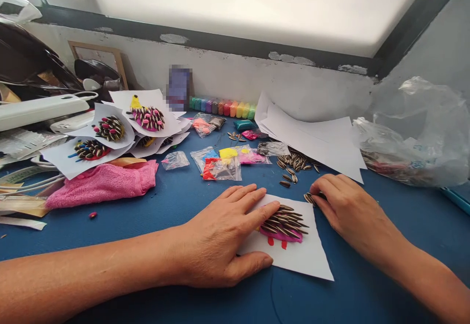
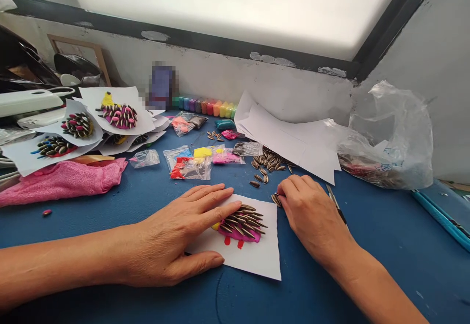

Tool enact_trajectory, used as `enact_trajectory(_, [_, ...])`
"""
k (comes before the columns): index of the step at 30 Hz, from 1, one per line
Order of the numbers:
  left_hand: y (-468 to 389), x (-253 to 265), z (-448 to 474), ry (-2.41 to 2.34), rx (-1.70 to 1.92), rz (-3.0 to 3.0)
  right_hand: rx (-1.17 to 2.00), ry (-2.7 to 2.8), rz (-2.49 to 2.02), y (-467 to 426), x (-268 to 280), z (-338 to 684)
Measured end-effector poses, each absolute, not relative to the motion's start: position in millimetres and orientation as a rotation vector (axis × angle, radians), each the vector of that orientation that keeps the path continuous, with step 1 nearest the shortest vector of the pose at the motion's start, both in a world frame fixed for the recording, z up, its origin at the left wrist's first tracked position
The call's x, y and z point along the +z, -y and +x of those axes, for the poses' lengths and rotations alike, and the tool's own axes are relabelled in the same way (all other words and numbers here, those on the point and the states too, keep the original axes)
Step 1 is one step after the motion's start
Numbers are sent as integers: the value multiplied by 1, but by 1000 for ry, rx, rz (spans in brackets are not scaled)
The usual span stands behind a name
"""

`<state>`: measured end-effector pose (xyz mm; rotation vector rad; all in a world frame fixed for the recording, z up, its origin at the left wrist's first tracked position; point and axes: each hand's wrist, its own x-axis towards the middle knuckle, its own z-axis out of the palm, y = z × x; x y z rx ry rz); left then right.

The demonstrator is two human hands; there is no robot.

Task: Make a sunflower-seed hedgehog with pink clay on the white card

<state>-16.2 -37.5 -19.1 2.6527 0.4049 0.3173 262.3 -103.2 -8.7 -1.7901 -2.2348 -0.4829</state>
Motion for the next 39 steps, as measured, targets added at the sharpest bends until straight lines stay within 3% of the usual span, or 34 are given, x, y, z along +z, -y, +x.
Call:
enact_trajectory(6, [37,-19,-16,-400,304,2641,-531,2137,-1760,118,13,251])
enact_trajectory(11, [37,-19,-18,-414,290,2626,-122,2013,-1744,141,26,234])
enact_trajectory(16, [37,-20,-16,-399,318,2637,17,2089,-1709,153,19,226])
enact_trajectory(39, [36,-17,-15,-422,300,2628,-266,2301,-1588,152,2,216])
